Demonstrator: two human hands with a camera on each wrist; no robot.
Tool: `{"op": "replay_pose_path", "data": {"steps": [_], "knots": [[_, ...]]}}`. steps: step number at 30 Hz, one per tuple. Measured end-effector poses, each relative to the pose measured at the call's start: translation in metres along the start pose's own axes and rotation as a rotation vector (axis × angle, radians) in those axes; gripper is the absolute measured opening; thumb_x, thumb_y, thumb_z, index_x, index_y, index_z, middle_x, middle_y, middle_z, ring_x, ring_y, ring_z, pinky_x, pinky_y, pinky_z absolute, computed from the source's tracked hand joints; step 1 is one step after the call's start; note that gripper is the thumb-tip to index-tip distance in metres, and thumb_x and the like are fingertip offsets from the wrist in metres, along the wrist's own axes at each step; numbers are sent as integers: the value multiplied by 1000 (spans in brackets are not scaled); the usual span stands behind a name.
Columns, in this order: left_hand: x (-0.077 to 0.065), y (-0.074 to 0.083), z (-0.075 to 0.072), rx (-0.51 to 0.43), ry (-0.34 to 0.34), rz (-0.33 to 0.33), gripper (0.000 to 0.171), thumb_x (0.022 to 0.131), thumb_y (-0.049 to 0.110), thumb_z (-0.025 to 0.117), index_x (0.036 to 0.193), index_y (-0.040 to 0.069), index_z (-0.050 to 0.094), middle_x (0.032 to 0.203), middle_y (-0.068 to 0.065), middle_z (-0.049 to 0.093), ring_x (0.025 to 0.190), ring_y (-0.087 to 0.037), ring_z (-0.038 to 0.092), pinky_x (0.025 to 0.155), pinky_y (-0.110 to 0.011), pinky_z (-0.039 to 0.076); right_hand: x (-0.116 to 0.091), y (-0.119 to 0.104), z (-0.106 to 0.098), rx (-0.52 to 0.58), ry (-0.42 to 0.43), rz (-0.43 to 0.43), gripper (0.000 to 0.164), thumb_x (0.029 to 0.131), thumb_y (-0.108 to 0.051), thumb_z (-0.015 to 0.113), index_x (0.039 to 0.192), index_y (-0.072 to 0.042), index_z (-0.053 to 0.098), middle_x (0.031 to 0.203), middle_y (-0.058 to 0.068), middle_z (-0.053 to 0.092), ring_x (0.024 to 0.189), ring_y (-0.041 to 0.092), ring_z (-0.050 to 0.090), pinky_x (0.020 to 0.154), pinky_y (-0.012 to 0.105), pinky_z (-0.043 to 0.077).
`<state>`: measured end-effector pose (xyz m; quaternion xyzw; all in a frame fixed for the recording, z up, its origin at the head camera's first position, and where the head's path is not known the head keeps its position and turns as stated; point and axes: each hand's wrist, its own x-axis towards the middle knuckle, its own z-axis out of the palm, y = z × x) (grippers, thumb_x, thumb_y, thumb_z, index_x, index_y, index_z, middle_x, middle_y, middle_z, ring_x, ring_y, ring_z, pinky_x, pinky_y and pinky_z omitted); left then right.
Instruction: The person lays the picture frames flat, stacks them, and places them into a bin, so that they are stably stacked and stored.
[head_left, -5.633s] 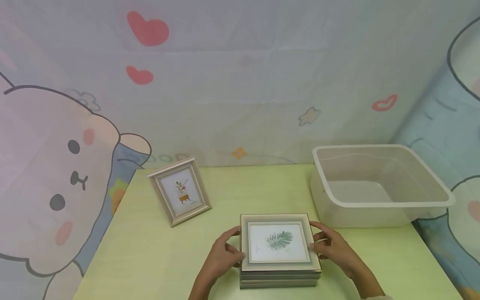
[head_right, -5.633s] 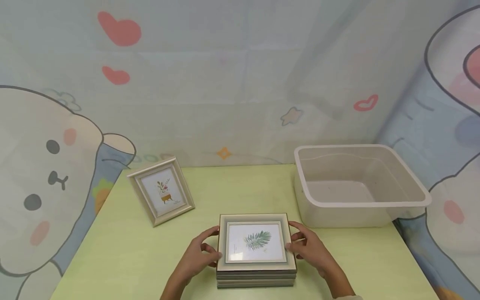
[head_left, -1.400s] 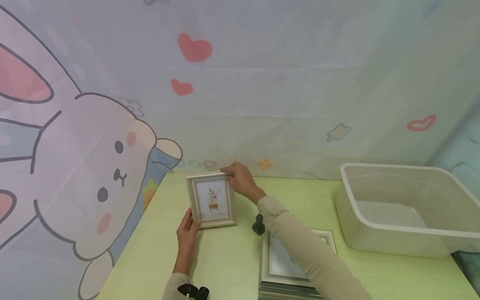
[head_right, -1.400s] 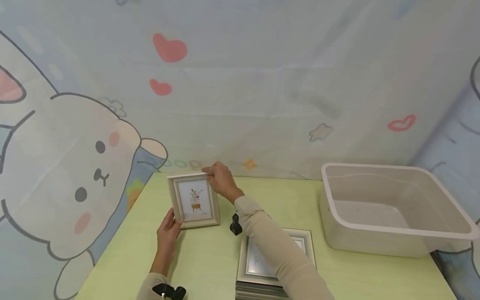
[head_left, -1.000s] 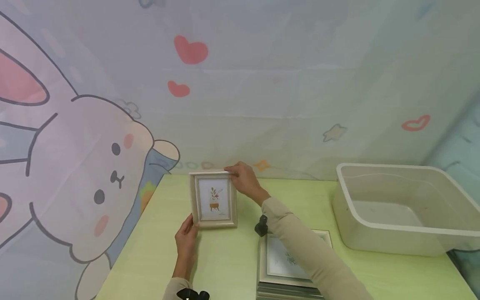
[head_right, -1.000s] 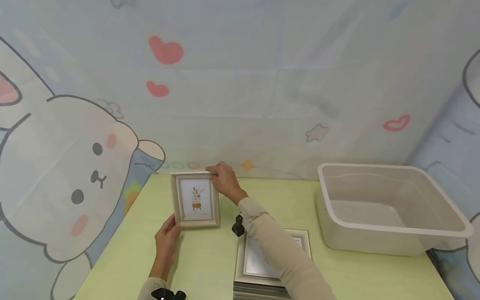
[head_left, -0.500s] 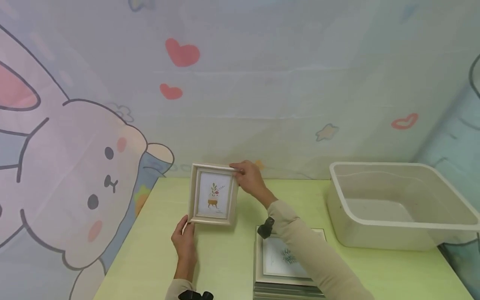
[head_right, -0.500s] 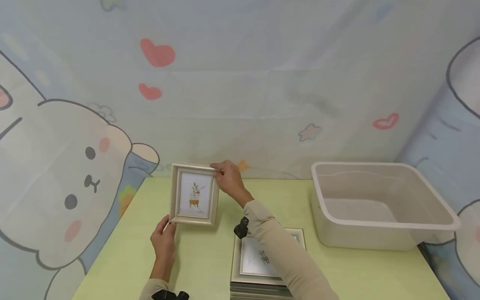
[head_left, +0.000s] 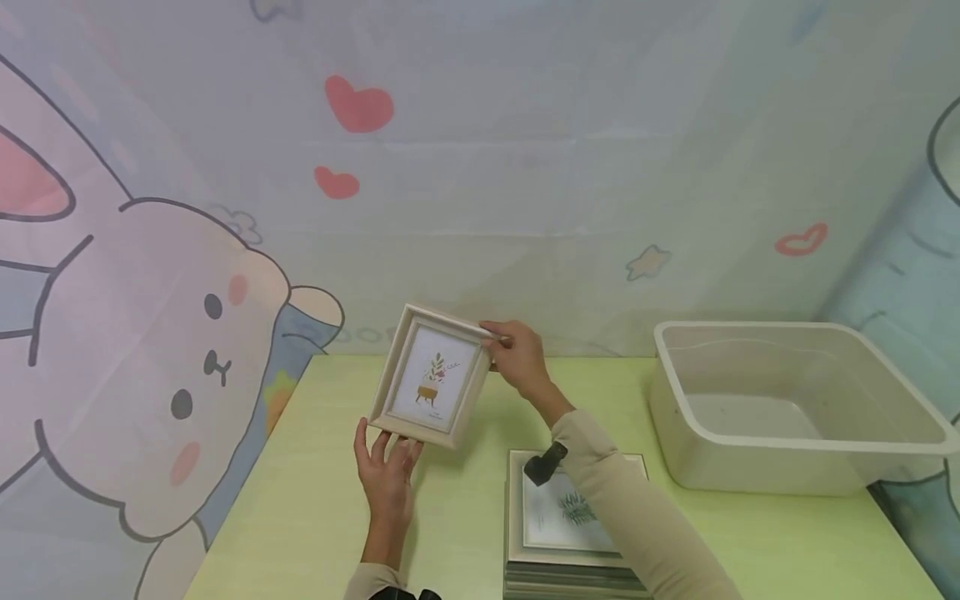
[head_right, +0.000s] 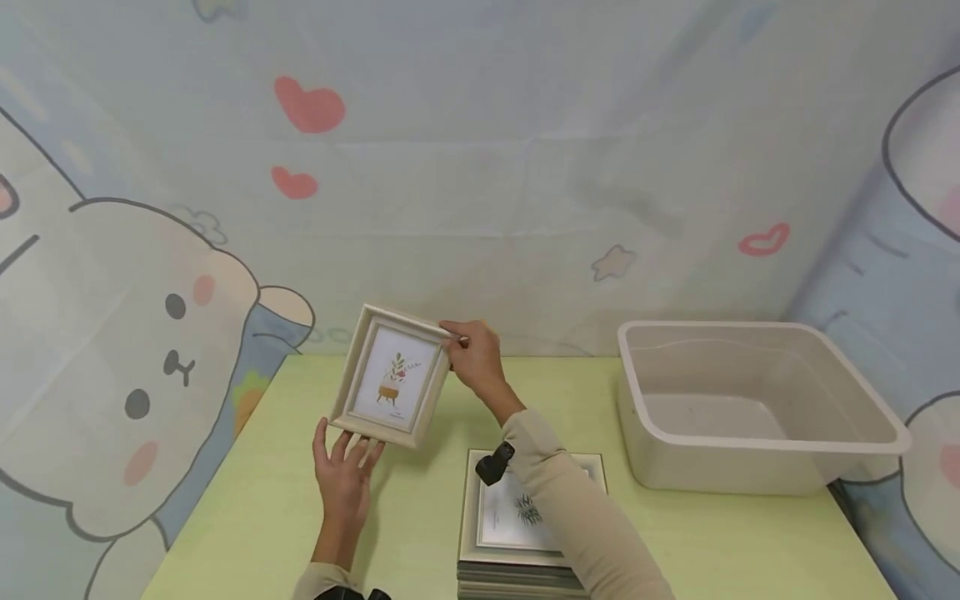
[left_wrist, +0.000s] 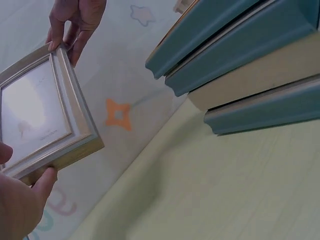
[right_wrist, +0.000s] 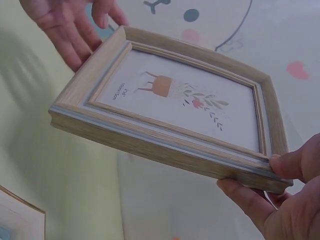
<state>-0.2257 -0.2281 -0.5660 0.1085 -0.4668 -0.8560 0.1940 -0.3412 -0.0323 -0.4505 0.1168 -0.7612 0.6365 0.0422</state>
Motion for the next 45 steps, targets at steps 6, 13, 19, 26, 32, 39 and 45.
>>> {"op": "replay_pose_path", "data": {"steps": [6,13,19,26,32,39,45], "knots": [[-7,-1,6,-51,-58,15,91,91,-17,47,159,29,9,148,-14,32,130,-38,50,95,-45,57,-6,0,-5,105,23,30,35,94,2,63,129,0,65,140,21,53,111,44,66,76,38,63],[-12,2,8,-33,-114,25,101,88,-21,48,161,34,3,155,-11,29,123,-27,58,94,-44,57,-14,0,-9,148,39,27,34,95,3,61,128,0,66,124,24,55,109,44,66,76,36,62],[-9,0,7,-39,-131,32,104,88,-22,48,161,37,2,155,-10,29,120,-25,59,90,-40,59,-20,2,-11,175,66,39,34,93,5,62,127,2,65,116,23,56,108,43,65,75,35,63],[-6,-2,7,-12,-130,63,106,87,-25,48,161,37,5,148,-8,33,113,-21,62,85,-35,61,-23,2,-12,213,84,46,37,92,9,61,129,5,62,120,26,54,109,45,63,76,36,63],[-7,0,10,39,-119,114,108,86,-25,52,161,34,4,138,-7,40,103,-16,62,76,-30,62,-26,2,-14,233,79,52,39,92,10,61,130,6,61,120,26,53,111,47,62,76,36,63],[-9,3,13,86,-110,138,108,84,-26,54,162,30,5,130,-5,43,100,-12,61,74,-28,62,-27,5,-18,266,86,80,39,91,10,62,130,3,63,119,22,54,110,45,64,76,35,63],[-10,5,15,127,-131,174,106,84,-25,55,162,27,6,130,-5,41,100,-13,60,74,-29,62,-31,10,-26,289,63,91,40,92,8,62,132,3,61,128,21,53,107,40,65,76,37,63]]}}
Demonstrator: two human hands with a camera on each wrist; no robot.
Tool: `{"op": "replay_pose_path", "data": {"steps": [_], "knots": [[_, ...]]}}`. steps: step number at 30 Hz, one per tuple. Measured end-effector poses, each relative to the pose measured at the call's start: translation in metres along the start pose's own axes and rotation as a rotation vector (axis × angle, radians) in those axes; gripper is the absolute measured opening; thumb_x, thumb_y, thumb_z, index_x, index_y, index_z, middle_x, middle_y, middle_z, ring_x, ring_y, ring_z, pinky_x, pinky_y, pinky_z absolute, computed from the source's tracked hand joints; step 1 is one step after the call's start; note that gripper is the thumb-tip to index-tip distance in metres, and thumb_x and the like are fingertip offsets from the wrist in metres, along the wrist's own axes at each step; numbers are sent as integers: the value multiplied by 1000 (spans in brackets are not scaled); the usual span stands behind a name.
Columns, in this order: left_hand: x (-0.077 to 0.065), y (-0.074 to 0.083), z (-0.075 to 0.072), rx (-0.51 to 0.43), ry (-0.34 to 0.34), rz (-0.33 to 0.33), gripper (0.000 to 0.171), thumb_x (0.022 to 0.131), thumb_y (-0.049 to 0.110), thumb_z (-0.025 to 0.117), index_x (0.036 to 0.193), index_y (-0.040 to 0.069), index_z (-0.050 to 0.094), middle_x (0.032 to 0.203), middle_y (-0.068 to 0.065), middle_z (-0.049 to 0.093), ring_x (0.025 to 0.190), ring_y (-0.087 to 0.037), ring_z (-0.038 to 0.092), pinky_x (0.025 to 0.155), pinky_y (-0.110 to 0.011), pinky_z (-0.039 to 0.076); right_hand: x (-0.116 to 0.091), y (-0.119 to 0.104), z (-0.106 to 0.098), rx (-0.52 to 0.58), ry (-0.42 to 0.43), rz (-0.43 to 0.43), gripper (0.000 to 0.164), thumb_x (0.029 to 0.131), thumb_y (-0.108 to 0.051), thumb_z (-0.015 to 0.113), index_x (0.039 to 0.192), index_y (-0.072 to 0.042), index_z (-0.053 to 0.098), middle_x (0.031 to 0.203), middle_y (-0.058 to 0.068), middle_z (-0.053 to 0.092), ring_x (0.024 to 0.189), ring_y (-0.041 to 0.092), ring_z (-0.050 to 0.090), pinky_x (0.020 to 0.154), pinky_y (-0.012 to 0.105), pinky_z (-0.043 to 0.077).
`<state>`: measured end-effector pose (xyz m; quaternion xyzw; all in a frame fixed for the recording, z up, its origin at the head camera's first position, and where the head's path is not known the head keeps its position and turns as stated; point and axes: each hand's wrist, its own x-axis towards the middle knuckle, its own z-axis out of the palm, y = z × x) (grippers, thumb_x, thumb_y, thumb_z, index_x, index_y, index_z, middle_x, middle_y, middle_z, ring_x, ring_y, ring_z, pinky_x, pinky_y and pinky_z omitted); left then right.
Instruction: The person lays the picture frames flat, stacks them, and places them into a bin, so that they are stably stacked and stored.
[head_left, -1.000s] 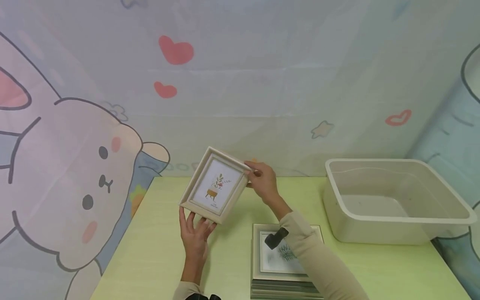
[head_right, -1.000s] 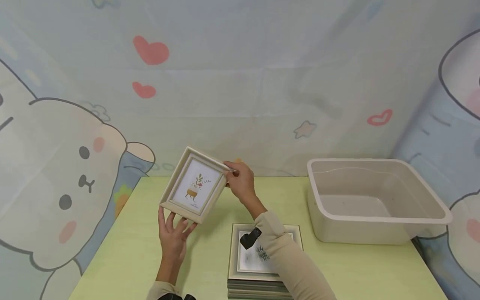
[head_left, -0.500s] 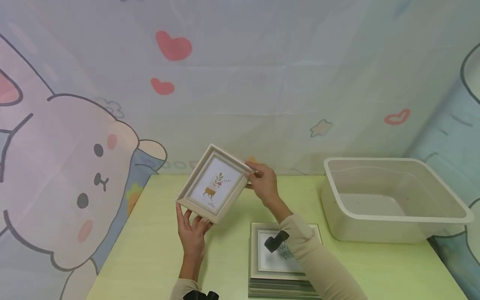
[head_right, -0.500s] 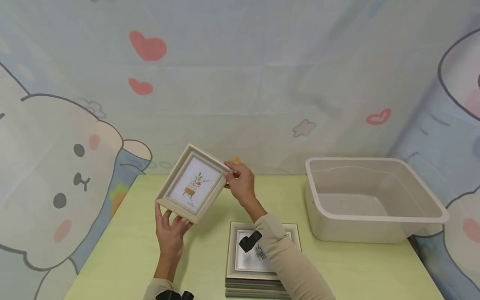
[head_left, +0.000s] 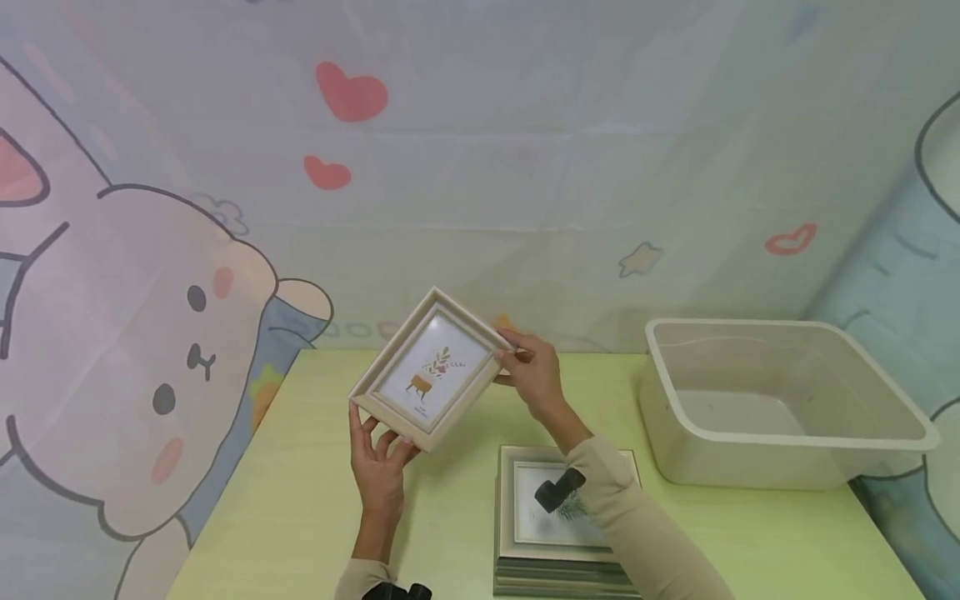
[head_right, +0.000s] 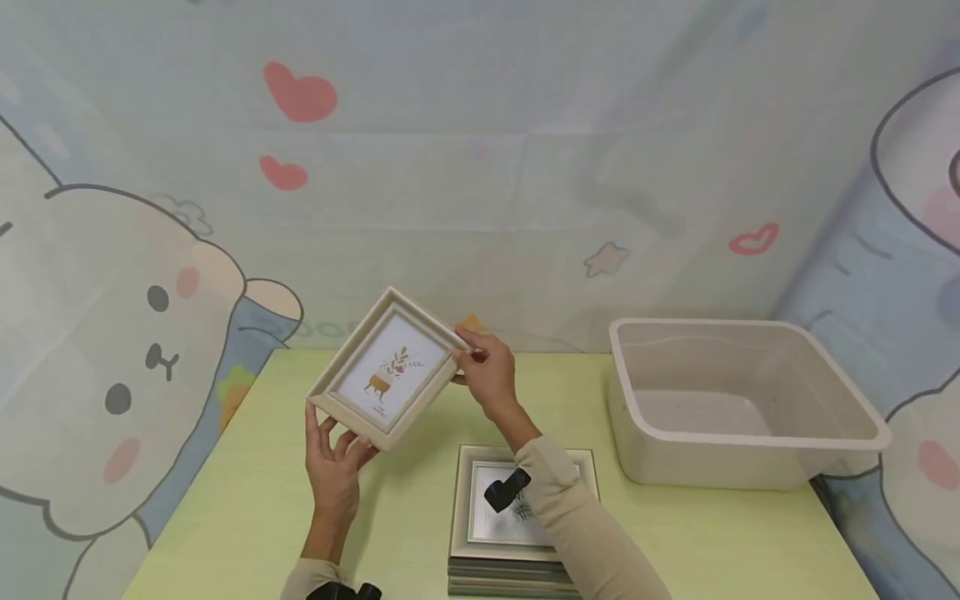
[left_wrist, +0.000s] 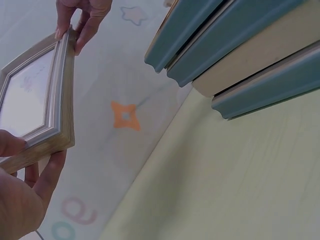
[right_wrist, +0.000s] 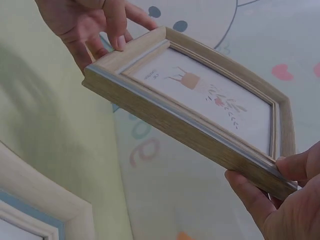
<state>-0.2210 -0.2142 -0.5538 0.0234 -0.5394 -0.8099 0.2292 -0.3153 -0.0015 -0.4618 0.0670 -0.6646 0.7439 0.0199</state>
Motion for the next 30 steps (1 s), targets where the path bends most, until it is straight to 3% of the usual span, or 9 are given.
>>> {"op": "replay_pose_path", "data": {"steps": [5,14,21,30], "knots": [[-1,2,1,23,-33,18,105,84,-25,55,162,24,5,133,-5,39,101,-12,60,76,-30,62,-4,4,-8,4,-1,13,41,92,8,62,133,3,60,137,20,52,106,36,66,77,37,62],[0,5,4,80,-67,16,106,82,-26,56,162,24,8,134,-5,36,100,-11,58,73,-29,62,-9,3,-20,11,7,20,42,91,9,64,132,4,61,134,23,54,96,24,66,77,38,63],[0,11,4,121,-107,21,105,81,-26,57,162,21,10,131,-7,38,97,-11,59,71,-30,62,-17,4,-28,13,-12,15,43,90,9,64,133,5,60,134,25,52,95,24,66,77,38,63],[1,19,1,151,-129,-27,105,80,-25,58,162,19,10,129,-7,41,93,-10,60,70,-31,63,-25,5,-33,13,-36,7,44,89,11,64,133,7,59,128,28,54,92,20,68,77,38,62]]}}
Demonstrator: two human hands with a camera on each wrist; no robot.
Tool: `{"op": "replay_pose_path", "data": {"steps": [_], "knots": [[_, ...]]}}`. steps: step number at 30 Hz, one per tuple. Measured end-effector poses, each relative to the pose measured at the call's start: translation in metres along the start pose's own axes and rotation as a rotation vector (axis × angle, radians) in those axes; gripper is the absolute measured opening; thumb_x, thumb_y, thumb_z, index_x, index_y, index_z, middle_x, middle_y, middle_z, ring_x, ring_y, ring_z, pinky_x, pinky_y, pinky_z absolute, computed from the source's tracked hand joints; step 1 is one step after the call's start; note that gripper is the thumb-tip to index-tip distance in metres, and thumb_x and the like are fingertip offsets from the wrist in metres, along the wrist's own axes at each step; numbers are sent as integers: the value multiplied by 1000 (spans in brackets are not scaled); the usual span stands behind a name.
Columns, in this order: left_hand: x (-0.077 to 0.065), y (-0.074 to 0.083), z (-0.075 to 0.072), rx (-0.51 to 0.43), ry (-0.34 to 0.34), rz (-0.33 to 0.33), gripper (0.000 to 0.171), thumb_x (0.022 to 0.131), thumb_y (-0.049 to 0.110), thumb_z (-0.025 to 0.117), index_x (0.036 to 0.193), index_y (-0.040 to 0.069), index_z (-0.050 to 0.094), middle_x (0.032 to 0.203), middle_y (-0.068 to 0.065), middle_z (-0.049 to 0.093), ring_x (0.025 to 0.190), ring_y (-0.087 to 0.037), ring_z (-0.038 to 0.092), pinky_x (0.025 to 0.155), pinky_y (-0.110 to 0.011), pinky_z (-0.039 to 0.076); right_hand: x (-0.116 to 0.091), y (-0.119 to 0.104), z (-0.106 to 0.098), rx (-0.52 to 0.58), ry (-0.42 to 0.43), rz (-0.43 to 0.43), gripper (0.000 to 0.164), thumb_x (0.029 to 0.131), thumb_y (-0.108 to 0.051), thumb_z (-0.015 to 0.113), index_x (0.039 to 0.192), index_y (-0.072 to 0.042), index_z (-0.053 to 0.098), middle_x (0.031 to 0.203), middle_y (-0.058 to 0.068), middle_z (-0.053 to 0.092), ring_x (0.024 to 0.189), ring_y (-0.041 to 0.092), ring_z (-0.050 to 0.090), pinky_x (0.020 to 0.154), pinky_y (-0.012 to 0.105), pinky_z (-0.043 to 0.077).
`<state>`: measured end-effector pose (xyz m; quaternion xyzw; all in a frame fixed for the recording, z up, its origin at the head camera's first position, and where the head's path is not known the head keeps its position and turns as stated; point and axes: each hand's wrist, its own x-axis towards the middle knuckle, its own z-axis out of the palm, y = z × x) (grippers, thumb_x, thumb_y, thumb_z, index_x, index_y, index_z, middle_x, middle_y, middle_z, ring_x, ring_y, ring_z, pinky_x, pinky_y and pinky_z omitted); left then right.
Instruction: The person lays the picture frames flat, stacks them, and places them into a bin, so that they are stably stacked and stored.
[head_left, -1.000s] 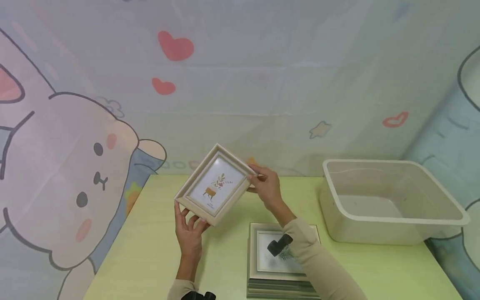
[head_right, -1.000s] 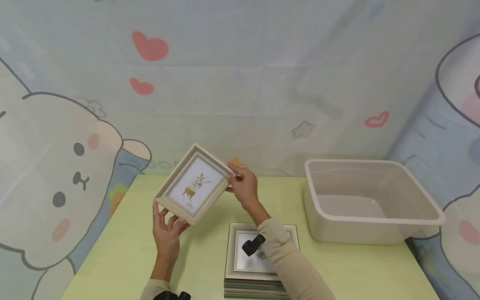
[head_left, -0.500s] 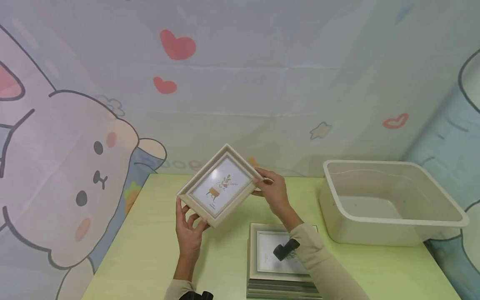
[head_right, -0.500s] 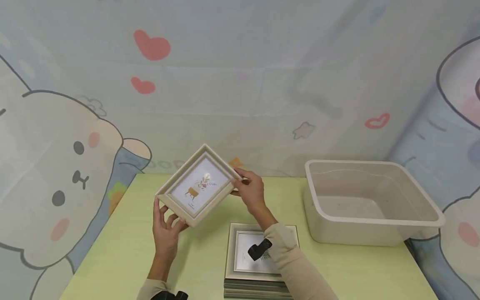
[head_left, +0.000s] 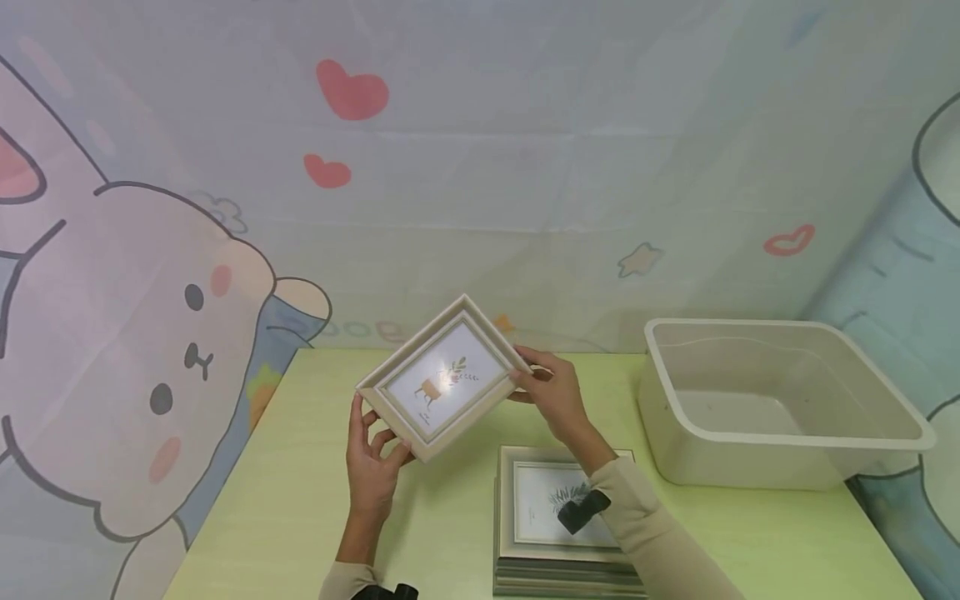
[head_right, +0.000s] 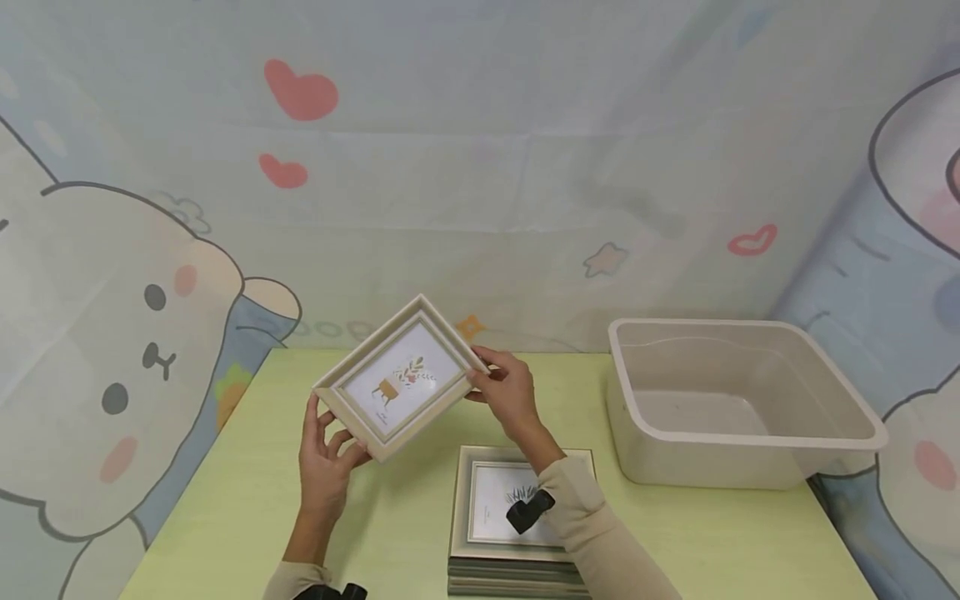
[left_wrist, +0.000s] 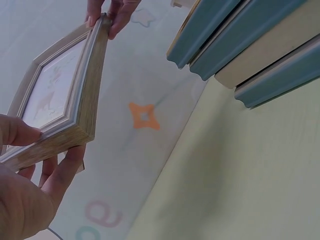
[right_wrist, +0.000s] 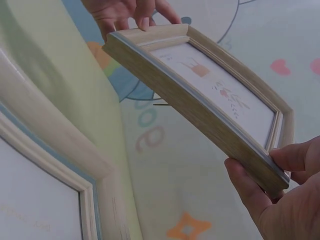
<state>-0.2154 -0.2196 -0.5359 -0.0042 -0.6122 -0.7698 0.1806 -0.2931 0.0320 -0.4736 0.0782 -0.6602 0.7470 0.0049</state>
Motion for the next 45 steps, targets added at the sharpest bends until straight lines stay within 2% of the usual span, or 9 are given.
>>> {"op": "replay_pose_path", "data": {"steps": [8,11,16,20,27,34,45], "knots": [[4,6,-2,30,-55,-55,105,81,-22,63,162,23,14,129,-5,42,91,-9,62,69,-32,63,-5,4,-12,-42,-43,-9,46,90,9,65,135,7,57,124,30,55,94,20,68,79,39,62],[5,9,-4,64,-86,-59,104,81,-23,62,162,22,13,130,-7,40,91,-8,61,69,-31,63,-7,2,-15,-117,-55,-10,47,90,8,66,136,4,58,124,30,58,97,23,68,79,37,62],[9,14,-6,103,-147,-69,105,81,-22,63,162,23,13,132,-9,41,93,-9,61,69,-33,63,-8,-3,-23,-303,-59,-58,49,88,4,71,136,-2,61,121,28,64,104,35,67,76,32,62],[13,19,-7,132,-184,-77,105,80,-22,62,162,22,12,135,-12,39,94,-9,61,70,-32,63,-8,-5,-28,-363,-78,-79,51,87,1,72,136,-3,61,119,26,66,105,39,67,76,32,61],[20,28,-9,210,-254,-67,103,79,-21,61,162,19,14,139,-22,39,95,-6,61,68,-31,63,-9,-8,-32,-395,-89,-51,52,89,0,71,139,-4,58,117,27,67,106,42,67,76,36,62],[21,28,-12,284,-298,-68,102,77,-22,60,161,17,17,138,-21,40,94,-5,60,69,-30,62,-10,-10,-35,-383,-109,-28,56,90,-2,69,144,-6,54,119,29,65,104,41,67,77,42,63],[23,32,-15,343,-353,-29,100,77,-24,58,161,12,17,141,-24,39,96,-5,60,68,-27,61,-13,-10,-38,-375,-123,-15,59,90,2,68,146,-8,51,125,29,61,107,40,66,77,41,63]]}}
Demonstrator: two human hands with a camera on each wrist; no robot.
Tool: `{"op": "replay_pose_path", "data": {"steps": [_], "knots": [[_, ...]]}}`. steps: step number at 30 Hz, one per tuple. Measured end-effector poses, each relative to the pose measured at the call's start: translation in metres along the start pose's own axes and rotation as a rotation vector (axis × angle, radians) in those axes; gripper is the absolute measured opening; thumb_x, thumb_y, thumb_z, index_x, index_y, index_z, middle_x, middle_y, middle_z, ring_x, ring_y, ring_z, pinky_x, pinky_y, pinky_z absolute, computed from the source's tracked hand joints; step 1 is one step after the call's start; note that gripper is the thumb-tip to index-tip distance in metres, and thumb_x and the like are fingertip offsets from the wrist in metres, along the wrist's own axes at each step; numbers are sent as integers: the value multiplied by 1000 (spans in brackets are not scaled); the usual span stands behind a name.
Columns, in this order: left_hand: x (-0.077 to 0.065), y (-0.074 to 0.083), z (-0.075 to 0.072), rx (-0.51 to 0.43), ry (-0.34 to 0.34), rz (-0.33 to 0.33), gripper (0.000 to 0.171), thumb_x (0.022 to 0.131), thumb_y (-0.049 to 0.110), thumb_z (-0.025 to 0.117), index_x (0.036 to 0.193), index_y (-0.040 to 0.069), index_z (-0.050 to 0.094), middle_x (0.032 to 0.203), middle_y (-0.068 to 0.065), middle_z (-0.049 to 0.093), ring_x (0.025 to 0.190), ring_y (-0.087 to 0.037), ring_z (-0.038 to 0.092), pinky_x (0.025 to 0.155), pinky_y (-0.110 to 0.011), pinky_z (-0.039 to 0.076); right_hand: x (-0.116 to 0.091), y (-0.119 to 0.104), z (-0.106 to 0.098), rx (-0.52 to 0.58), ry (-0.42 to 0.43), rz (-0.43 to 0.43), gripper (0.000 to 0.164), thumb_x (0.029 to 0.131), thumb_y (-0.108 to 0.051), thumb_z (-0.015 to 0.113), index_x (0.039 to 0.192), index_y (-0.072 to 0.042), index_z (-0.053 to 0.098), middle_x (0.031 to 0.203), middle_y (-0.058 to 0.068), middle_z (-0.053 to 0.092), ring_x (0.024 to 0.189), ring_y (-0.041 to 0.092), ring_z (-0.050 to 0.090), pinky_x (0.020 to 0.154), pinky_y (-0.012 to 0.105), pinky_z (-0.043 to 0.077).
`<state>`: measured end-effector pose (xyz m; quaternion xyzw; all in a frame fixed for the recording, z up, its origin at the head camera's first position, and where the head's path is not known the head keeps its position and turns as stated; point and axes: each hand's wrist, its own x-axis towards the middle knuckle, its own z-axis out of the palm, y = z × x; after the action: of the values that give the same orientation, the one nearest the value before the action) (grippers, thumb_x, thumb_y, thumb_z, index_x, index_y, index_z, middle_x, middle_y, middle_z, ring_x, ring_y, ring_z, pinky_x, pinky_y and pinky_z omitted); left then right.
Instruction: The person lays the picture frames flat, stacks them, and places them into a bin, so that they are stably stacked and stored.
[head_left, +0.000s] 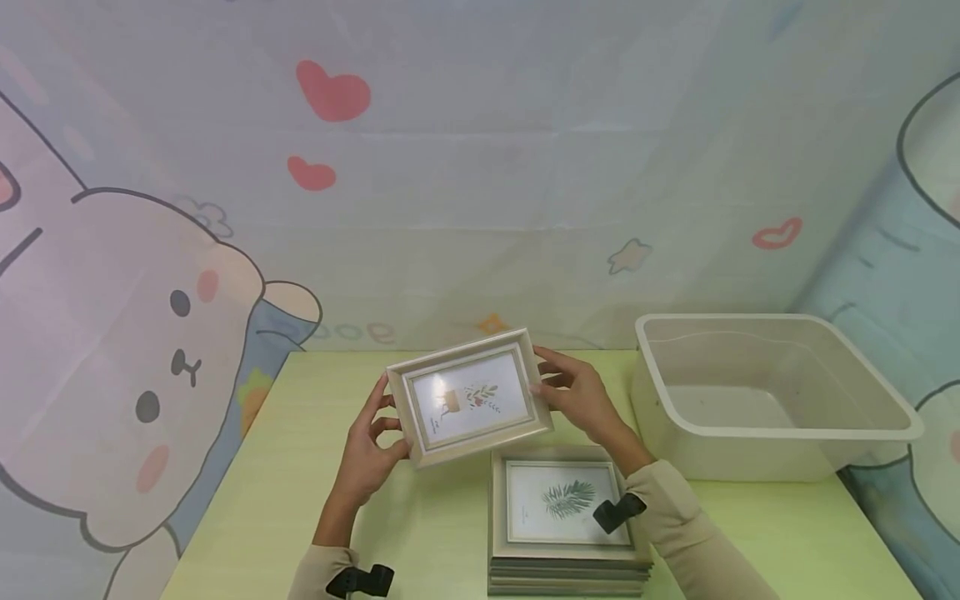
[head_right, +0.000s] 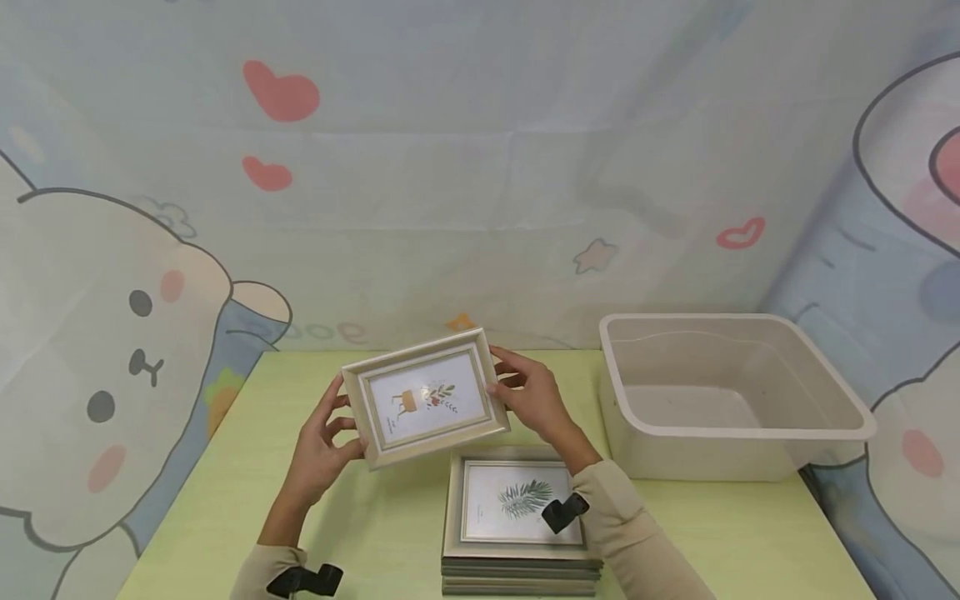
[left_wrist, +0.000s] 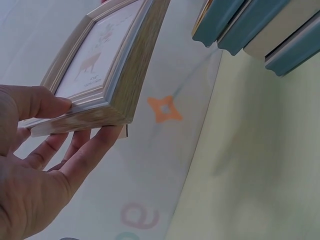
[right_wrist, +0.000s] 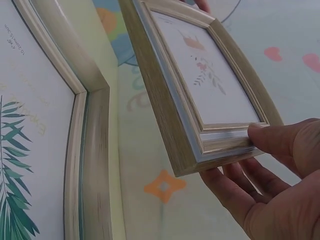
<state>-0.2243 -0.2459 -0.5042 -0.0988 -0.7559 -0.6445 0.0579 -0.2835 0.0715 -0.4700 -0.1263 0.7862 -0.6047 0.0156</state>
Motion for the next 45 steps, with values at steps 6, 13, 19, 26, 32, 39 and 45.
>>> {"op": "replay_pose_path", "data": {"steps": [6,13,19,26,32,39,45], "knots": [[0,3,1,72,0,38,99,77,-23,60,160,13,21,139,-24,42,98,-12,60,65,-23,57,-2,-1,1,-6,23,5,60,90,5,67,146,-6,50,126,30,61,108,45,67,77,42,63],[-1,4,3,134,6,106,95,78,-24,60,159,9,23,133,-25,45,102,-36,61,63,-21,56,-4,0,2,12,42,4,61,90,8,65,147,-5,48,127,32,61,108,46,67,78,44,62],[-1,4,3,132,2,110,95,78,-25,59,159,9,23,133,-25,44,102,-41,60,63,-20,56,-7,0,1,-29,37,-31,63,89,9,65,148,-5,47,125,31,61,105,44,67,75,41,63],[0,3,3,127,-8,125,95,79,-25,59,159,9,23,134,-26,44,103,-41,60,64,-20,57,-9,2,-2,-54,37,-68,62,89,8,65,148,-4,48,123,30,62,103,43,67,73,37,63],[-1,4,4,117,-15,134,95,78,-25,61,159,9,23,133,-26,44,103,-38,60,65,-21,59,-12,7,-3,-40,47,-81,61,90,8,64,148,-4,47,121,30,62,103,43,67,72,35,63],[-2,6,9,178,26,226,92,79,-22,66,157,8,28,132,-25,48,101,-35,61,65,-21,59,-14,6,-3,-27,107,-119,60,88,8,66,146,-5,51,119,29,65,102,43,68,73,35,63],[-5,8,14,200,48,258,92,78,-23,64,157,9,30,129,-23,50,102,-38,60,64,-22,60,-16,6,-3,-10,140,-131,58,89,6,68,144,-4,53,116,30,66,100,44,69,72,34,63]]}}
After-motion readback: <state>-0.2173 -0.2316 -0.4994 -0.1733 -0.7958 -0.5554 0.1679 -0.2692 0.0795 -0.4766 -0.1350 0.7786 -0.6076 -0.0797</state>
